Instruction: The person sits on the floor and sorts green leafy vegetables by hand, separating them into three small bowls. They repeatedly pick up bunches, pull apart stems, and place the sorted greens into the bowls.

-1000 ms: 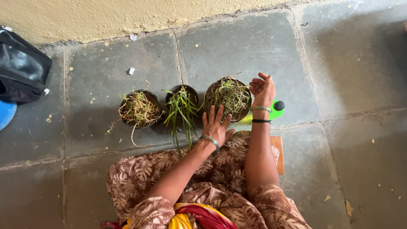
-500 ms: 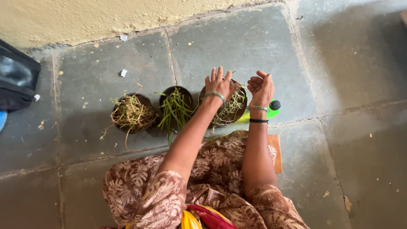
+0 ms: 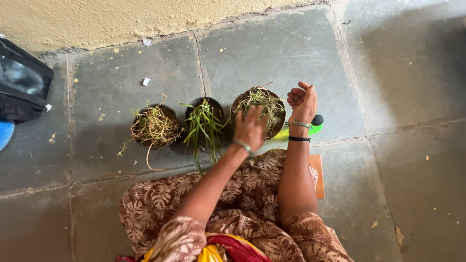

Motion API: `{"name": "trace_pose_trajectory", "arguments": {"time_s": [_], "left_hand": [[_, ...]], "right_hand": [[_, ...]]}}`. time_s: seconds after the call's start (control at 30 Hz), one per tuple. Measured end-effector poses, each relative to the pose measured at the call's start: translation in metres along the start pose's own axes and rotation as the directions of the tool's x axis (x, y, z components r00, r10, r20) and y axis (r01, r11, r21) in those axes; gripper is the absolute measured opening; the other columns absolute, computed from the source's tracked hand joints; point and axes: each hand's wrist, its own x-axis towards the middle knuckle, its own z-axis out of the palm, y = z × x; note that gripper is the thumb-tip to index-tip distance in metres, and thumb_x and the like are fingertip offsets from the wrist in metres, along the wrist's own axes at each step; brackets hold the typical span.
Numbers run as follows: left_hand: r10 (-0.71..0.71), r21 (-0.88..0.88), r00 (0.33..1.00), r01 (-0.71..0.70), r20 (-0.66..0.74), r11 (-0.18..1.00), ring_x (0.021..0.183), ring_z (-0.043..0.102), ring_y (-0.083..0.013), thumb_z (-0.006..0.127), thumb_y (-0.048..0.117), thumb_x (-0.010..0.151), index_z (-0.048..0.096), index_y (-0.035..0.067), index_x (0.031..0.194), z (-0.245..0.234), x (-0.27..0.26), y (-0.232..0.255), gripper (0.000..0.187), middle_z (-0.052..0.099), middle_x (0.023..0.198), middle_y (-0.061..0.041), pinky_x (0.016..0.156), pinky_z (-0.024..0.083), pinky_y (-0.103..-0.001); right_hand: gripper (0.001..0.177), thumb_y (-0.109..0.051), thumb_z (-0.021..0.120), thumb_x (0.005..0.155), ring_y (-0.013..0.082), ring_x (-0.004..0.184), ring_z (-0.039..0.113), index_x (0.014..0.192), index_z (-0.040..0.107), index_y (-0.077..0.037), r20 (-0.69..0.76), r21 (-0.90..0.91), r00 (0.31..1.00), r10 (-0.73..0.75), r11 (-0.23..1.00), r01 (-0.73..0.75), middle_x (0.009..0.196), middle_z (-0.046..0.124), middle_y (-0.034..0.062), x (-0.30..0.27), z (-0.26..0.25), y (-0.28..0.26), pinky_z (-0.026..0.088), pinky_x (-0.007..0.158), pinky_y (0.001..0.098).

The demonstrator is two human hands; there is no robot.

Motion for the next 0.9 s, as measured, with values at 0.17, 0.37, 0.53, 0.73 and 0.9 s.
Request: {"name": "trace_pose_trajectory", "arguments": {"time_s": [0.17, 0.37, 0.53, 0.73, 0.9], "left_hand": [[-0.246, -0.293, 0.965, 0.212, -0.086, 0.932, 0.095, 0.066, -0.0237, 0.076, 0.008, 0.097, 0.075, 0.008, 0.097, 0.003, -0.011, -0.067, 0.001, 0.071, 0.098, -0.010, 0.089, 0.058, -0.041], [-0.159, -0.172, 0.987, 0.158, 0.008, 0.972, 0.107, 0.059, -0.0292, 0.080, 0.012, 0.083, 0.077, 0.009, 0.088, 0.001, 0.016, -0.030, 0.007, 0.067, 0.105, -0.012, 0.101, 0.046, -0.049], [-0.346, 0.063, 0.888, 0.344, 0.302, 0.937, 0.147, 0.025, -0.0380, 0.066, 0.011, 0.088, 0.075, 0.009, 0.077, -0.004, 0.054, -0.008, 0.014, 0.042, 0.148, -0.018, 0.119, 0.011, -0.068], [-0.378, -0.004, 0.895, 0.390, 0.236, 0.921, 0.146, 0.025, -0.0412, 0.068, 0.012, 0.087, 0.074, 0.011, 0.080, 0.006, 0.055, -0.015, 0.010, 0.042, 0.146, -0.020, 0.116, 0.007, -0.073], [-0.372, -0.113, 0.926, 0.377, 0.062, 0.919, 0.137, 0.041, -0.0377, 0.087, 0.019, 0.070, 0.076, 0.018, 0.080, 0.010, 0.035, -0.026, 0.015, 0.057, 0.133, -0.013, 0.115, 0.023, -0.065]], "right_hand": [[0.041, -0.041, 0.052, 0.106, 0.0174, 0.076, 0.070, 0.116, 0.067, -0.004, -0.003, -0.003, 1.000, -0.007, 1.000, 0.007, 0.087, 0.071, 0.0069, -0.003, 0.000, 0.003, 0.059, 0.067, 0.0303], [0.035, -0.036, 0.054, 0.108, 0.0158, 0.074, 0.070, 0.114, 0.067, -0.004, 0.020, 0.020, 0.999, -0.033, 0.999, 0.033, 0.085, 0.072, 0.0060, -0.005, -0.001, 0.000, 0.058, 0.066, 0.0289], [0.034, -0.035, 0.052, 0.107, 0.0159, 0.076, 0.070, 0.115, 0.067, -0.006, 0.007, -0.016, 1.000, -0.018, 1.000, 0.018, 0.086, 0.072, 0.0055, -0.004, -0.002, 0.001, 0.058, 0.066, 0.0289], [0.028, -0.031, 0.054, 0.108, 0.0148, 0.077, 0.069, 0.115, 0.067, -0.006, 0.042, 0.009, 0.999, 0.001, 1.000, -0.001, 0.088, 0.071, 0.0044, -0.001, 0.004, 0.005, 0.057, 0.068, 0.0277], [0.020, -0.023, 0.059, 0.105, 0.0129, 0.076, 0.069, 0.113, 0.068, -0.007, 0.057, -0.042, 0.998, 0.002, 0.999, 0.000, 0.087, 0.071, 0.0036, -0.002, 0.001, 0.008, 0.056, 0.066, 0.0262]]}}
